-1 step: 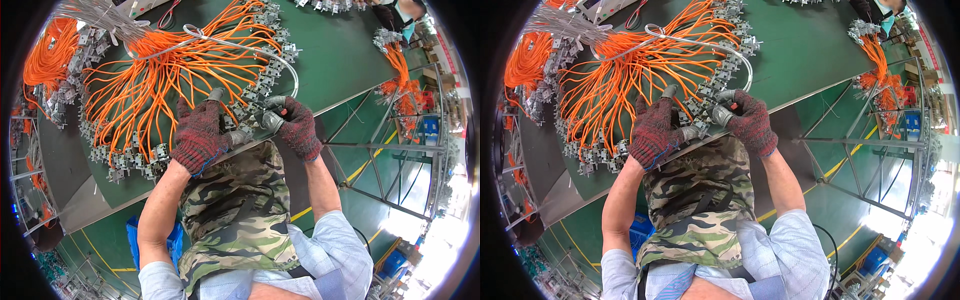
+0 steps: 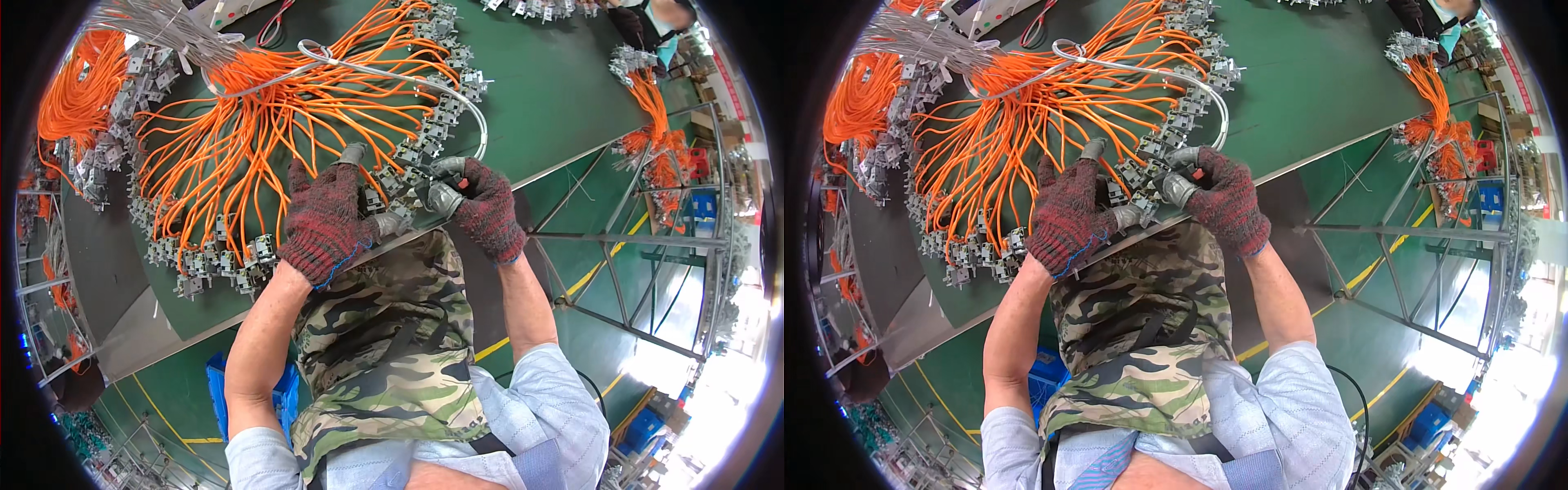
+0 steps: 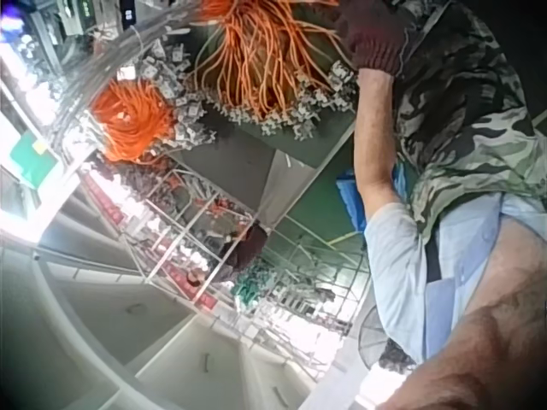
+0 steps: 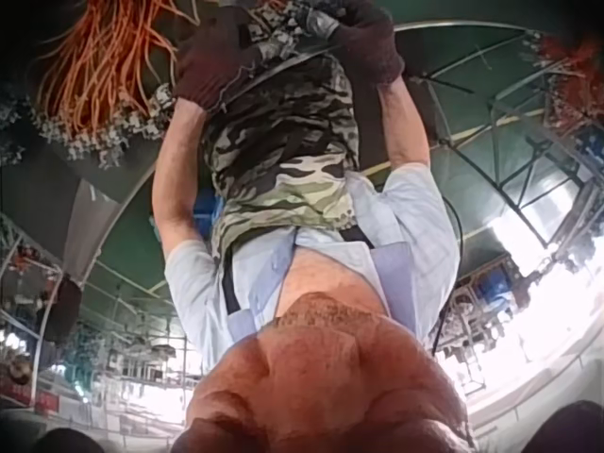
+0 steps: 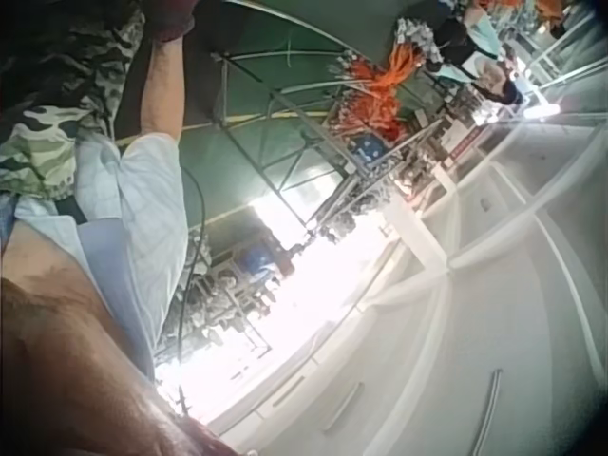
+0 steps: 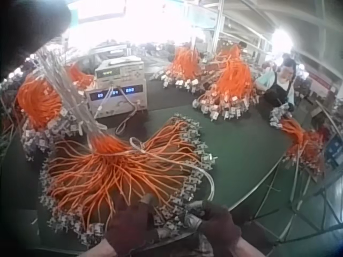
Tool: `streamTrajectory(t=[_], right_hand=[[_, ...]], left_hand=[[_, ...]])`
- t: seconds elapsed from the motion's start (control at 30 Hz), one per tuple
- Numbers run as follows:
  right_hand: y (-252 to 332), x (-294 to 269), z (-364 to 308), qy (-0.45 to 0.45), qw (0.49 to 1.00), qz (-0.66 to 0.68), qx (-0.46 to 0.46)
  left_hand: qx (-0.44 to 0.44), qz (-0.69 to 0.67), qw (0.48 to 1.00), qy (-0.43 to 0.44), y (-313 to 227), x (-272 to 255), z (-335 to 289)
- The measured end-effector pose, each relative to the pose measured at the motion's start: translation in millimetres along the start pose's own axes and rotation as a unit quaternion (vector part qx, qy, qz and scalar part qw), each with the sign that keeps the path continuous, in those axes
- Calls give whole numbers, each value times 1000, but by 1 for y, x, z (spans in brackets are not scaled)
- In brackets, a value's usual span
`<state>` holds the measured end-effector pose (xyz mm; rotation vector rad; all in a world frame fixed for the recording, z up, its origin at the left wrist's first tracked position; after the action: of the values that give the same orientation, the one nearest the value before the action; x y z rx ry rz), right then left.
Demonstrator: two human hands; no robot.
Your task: The person is seen manufacturing wire harnesses at a workstation, including connecting terminal blocks and bundling groups of orange wires.
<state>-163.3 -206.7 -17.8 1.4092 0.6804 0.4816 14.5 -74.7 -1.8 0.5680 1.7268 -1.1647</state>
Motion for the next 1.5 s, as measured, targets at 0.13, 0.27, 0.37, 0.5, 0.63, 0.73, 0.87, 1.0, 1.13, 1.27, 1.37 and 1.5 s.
streamTrajectory(t=[0.13,0.27,0.37,0.5,0.63,0.73,0.87,1.0,1.13,1.27,1.37,1.5], right_hand=[[-3,1,0,21,1000,4,-7],[7,2,5,76,990,-55,-102],[21,1,5,87,968,-149,-183],[38,7,-13,10,990,-16,-140],[30,28,-29,10,995,31,-98],[23,40,-31,-9,995,24,-95],[28,55,-19,2,993,-57,-100],[39,63,-16,8,978,-154,-140],[33,65,-16,24,987,-117,-112],[37,63,-16,23,983,-145,-107],[33,62,-16,36,980,-154,-121],[42,67,-27,2,979,-116,-165]], left_hand=[[5,16,1000,-15,-1,3,1],[17,36,999,-24,0,6,1],[24,31,999,-13,1,3,-2],[140,-3,980,-143,-2,-40,-20],[39,-47,971,-231,72,-94,-37],[-44,6,957,-286,144,-136,-43],[-180,93,943,-264,253,-162,-60],[-213,58,948,-228,293,-151,-58],[-205,76,946,-238,304,-146,-55],[-231,80,947,-209,309,-160,-50],[-197,108,941,-252,312,-170,-46],[-207,111,946,-225,332,-164,-31]])
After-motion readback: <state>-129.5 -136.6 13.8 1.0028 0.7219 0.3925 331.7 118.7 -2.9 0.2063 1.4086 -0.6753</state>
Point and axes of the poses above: each hand's wrist, its own z-axis towards the middle knuckle, its own x-axis out of the palm, y = z × x, the point moved 8 cm from there along z, towards the middle knuckle, and after that the axes turned 8 degrees about -x, right-handed, at the moved point
